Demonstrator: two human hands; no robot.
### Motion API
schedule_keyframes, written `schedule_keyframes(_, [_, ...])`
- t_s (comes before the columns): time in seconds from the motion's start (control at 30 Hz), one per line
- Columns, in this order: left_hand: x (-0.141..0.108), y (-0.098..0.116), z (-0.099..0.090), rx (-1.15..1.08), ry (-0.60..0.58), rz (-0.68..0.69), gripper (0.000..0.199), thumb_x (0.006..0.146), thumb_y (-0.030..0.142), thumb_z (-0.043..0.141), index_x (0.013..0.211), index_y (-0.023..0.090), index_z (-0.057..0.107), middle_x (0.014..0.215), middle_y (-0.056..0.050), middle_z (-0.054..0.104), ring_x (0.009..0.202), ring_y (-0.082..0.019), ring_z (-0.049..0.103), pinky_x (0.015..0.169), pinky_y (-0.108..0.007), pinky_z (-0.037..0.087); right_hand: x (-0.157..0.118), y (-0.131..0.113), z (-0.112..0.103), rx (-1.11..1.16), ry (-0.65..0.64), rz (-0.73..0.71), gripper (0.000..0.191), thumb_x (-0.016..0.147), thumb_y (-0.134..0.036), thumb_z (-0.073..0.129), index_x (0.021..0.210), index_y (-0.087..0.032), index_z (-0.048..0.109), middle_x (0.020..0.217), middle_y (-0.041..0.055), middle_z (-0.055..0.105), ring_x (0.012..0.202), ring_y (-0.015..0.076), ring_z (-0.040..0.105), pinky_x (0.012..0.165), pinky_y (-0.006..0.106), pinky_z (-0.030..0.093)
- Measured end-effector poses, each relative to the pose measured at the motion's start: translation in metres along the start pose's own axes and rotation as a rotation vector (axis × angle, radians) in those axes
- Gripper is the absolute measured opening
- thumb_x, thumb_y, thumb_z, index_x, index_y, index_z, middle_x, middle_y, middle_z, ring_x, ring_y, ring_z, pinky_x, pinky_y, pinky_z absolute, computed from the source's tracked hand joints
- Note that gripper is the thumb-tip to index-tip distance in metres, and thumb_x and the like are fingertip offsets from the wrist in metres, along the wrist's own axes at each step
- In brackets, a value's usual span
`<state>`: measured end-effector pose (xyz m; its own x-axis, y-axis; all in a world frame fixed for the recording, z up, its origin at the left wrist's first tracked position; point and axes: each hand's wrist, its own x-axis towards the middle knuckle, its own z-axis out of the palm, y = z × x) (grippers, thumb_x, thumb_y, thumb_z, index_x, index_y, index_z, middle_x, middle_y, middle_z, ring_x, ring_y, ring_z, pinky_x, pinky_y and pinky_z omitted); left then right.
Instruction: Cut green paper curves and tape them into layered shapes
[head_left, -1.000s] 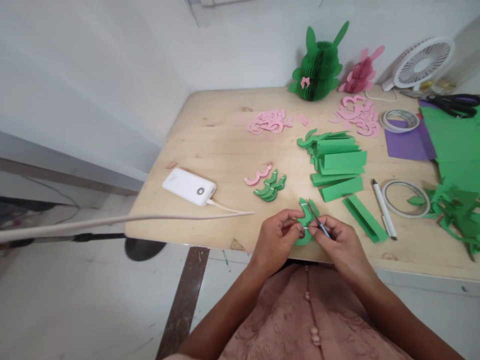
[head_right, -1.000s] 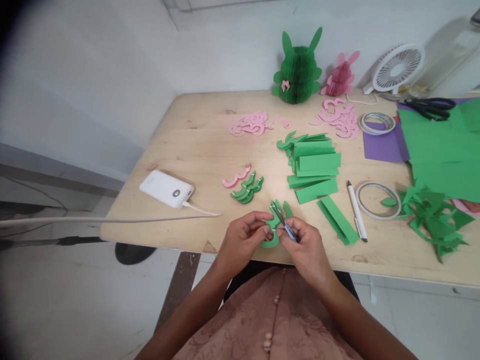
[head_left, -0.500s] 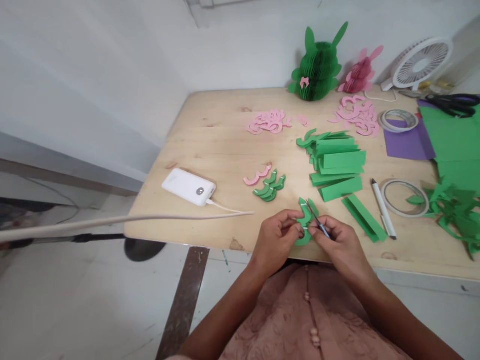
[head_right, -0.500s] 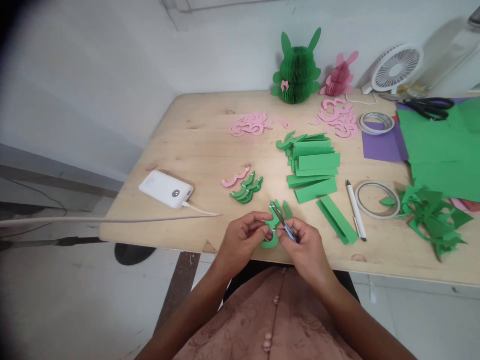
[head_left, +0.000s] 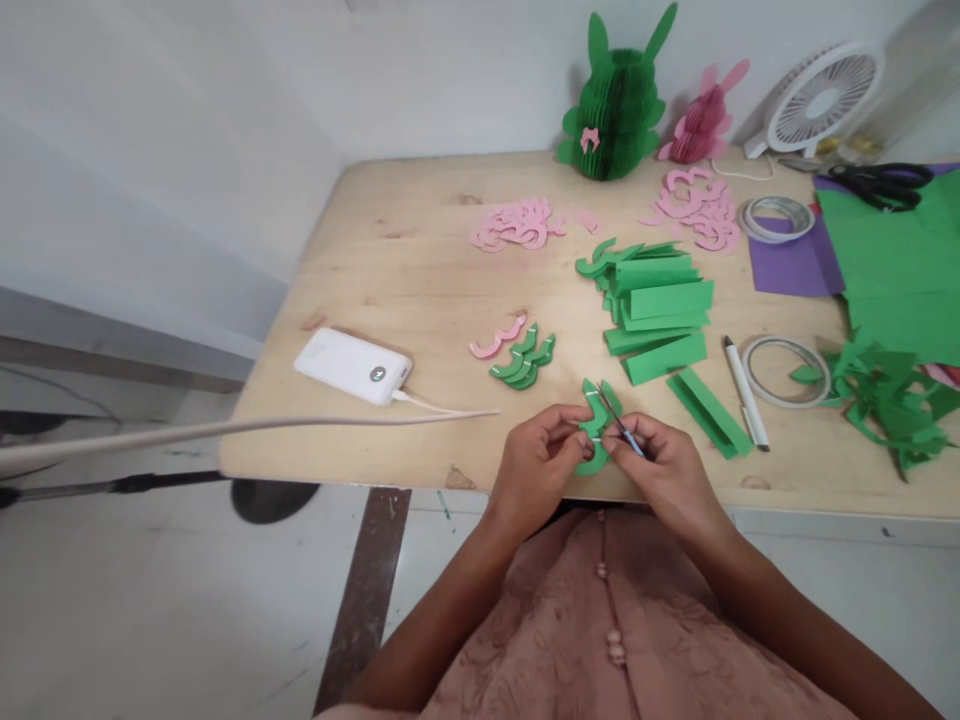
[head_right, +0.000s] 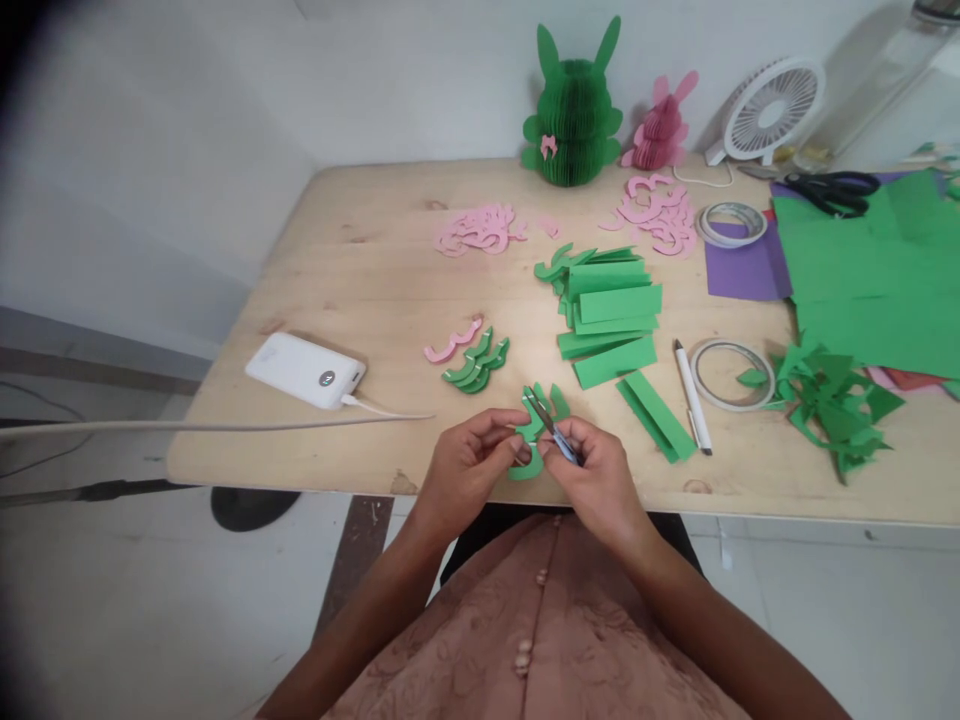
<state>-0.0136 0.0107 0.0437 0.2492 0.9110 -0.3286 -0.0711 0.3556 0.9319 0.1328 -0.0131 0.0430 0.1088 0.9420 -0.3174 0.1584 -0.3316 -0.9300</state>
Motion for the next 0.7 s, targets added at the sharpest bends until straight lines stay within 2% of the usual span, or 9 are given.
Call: schedule_keyframes(0.7, [0.0001,-0.0003,0.0006,-0.007,-0.004,-0.005,0.023,0.072,0.022,0.062,0.093,0.015,0.065,0.068,0.0,0.066,0.062,-0.011,0.061,0.064,-0.023,0.05,0.0003,0.0009,0.001,0.001,0.013,-0.007,0.013,0.074,-0.032,0.062,0.07,-0.019,0.061,0.062,-0.0016,0.057,0.059,0.0133,0.05,0.055,0.024,0.04])
